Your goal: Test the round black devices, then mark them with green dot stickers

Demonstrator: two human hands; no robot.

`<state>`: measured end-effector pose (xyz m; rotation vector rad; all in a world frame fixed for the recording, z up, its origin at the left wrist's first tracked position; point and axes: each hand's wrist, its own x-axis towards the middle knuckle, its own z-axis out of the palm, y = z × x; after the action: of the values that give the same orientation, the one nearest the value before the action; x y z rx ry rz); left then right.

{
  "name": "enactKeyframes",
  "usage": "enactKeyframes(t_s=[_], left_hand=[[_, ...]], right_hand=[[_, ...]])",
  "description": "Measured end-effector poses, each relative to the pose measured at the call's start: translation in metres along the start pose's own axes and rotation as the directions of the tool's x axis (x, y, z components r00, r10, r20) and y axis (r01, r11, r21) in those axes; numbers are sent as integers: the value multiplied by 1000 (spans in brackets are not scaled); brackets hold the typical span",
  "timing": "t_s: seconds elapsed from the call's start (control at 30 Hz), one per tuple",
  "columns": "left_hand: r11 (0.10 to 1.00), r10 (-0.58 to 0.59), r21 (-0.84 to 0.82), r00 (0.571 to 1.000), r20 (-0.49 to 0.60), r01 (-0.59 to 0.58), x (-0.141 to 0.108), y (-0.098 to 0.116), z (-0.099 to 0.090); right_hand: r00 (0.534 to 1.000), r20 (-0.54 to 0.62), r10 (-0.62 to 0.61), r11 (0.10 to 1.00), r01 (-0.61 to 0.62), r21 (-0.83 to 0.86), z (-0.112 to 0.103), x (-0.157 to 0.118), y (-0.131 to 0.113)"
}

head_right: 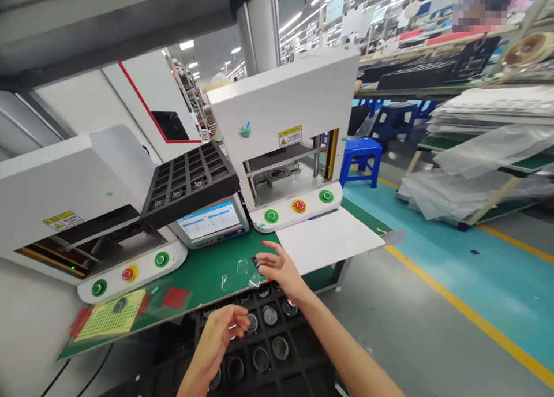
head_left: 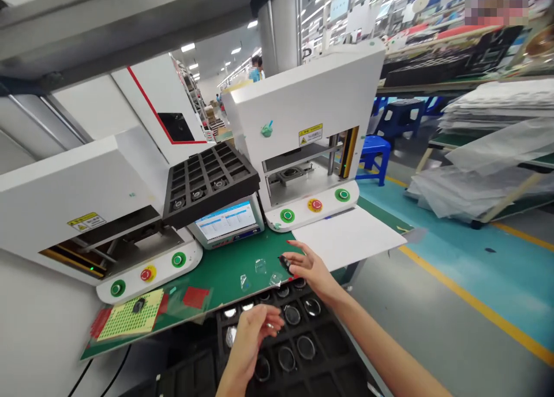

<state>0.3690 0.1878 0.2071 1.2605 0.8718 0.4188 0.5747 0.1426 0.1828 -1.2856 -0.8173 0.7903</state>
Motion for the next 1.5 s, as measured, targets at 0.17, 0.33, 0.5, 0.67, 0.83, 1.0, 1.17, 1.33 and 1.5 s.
enactKeyframes(t_s=[0.17,0.33,0.5,0.67,0.83,1.0,1.17,1.33,1.5], left_hand=[[851,42,-523,988,150,44,-28,29,37],[875,202,-454,979,22,-170,-51,41,39],[896,445,16,895,-13,-445,-68,42,26],[641,673,384,727,137,-665,-77,50,16],[432,730,474,606,316,-767,-78,59,12],[402,713,490,600,362,-773,-78,64,12],[407,702,489,607,374,-772,-77,63,11],[428,698,480,617,363,-766,-76,61,11],[444,700,469,622,351,-763,-74,60,10]], right_hand=[[966,214,-143,914,46,404,48,-68,-41],[932,157,-325,882,239,406,53,-95,-65],[893,-58,-446,879,449,162,51,-107,-81],[867,-16,-499,862,498,100,46,-112,-91],[844,16,-537,842,534,79,37,-115,-93],[823,151,-548,836,545,64,28,-111,-91],[808,283,-516,852,517,80,21,-104,-92],[801,183,-570,821,566,79,24,-106,-85],[772,81,-631,772,635,-36,27,-109,-81]])
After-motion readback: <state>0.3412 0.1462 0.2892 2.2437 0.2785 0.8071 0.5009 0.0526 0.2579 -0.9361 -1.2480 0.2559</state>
